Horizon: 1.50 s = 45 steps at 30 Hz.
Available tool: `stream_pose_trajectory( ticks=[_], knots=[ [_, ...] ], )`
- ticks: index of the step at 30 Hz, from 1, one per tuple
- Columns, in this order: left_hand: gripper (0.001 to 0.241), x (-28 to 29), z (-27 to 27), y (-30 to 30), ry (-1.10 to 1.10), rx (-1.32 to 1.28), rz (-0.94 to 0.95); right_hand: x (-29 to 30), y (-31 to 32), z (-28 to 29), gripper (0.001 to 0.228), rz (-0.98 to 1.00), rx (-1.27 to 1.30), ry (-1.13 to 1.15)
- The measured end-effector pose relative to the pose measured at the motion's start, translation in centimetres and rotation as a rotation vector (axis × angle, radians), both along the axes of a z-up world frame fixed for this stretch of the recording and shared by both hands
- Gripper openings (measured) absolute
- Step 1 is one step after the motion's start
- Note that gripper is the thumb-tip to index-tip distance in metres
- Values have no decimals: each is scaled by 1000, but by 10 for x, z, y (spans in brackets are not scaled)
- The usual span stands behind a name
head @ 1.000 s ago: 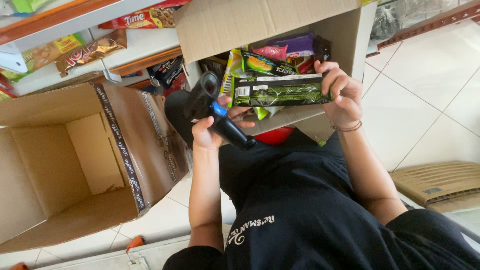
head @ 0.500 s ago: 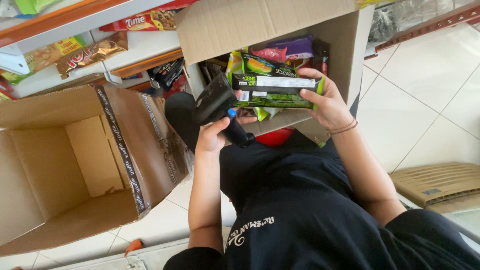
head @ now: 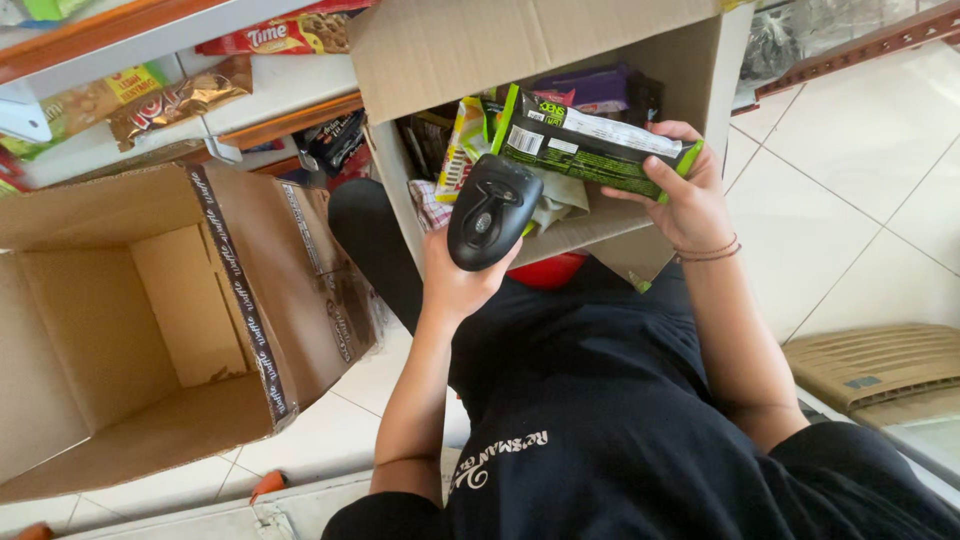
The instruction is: The person scans barcode labels on various snack packages using a handheld scanner and places them into a cardboard box while sitting on the floor of a store.
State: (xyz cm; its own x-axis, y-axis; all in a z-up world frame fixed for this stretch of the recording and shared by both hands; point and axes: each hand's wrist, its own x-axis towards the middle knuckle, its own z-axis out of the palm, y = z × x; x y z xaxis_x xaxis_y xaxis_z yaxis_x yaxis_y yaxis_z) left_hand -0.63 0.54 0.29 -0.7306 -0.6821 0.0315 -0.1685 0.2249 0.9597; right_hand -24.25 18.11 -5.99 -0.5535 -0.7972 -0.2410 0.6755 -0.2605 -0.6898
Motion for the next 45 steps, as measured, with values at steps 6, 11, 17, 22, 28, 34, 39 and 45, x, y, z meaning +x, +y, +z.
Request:
stream_pose_trajectory(
  ticks=[6,11,17,22,28,34,39,45],
  knots=[
    [24,-2,-2,0,24,-8,4,1,-2,4,31,-8,14,15],
    [22,2,-9,-4,57,89,-9,11,-4,6,38,-48,55,142],
    [47,1,-22,-8,367,659,-138,29,-3,20,26,-93,462,861],
    [62,-4,-16,-15,637,907,-211,31,-17,43,27,39,43,1133],
    [64,-12,-25,-23,614,970,-80,28,-26,75,26,183,-167,1627],
    [66,-18,-28,-18,652,856,38,28,-13,78,19,84,34,2083],
    [77,-17,-24,-14,776,848,62,25,-8,50,19,-188,257,1806],
    [85,-24,-23,0,855,856,89,33,-10,48,49,-41,57,453]
  ],
)
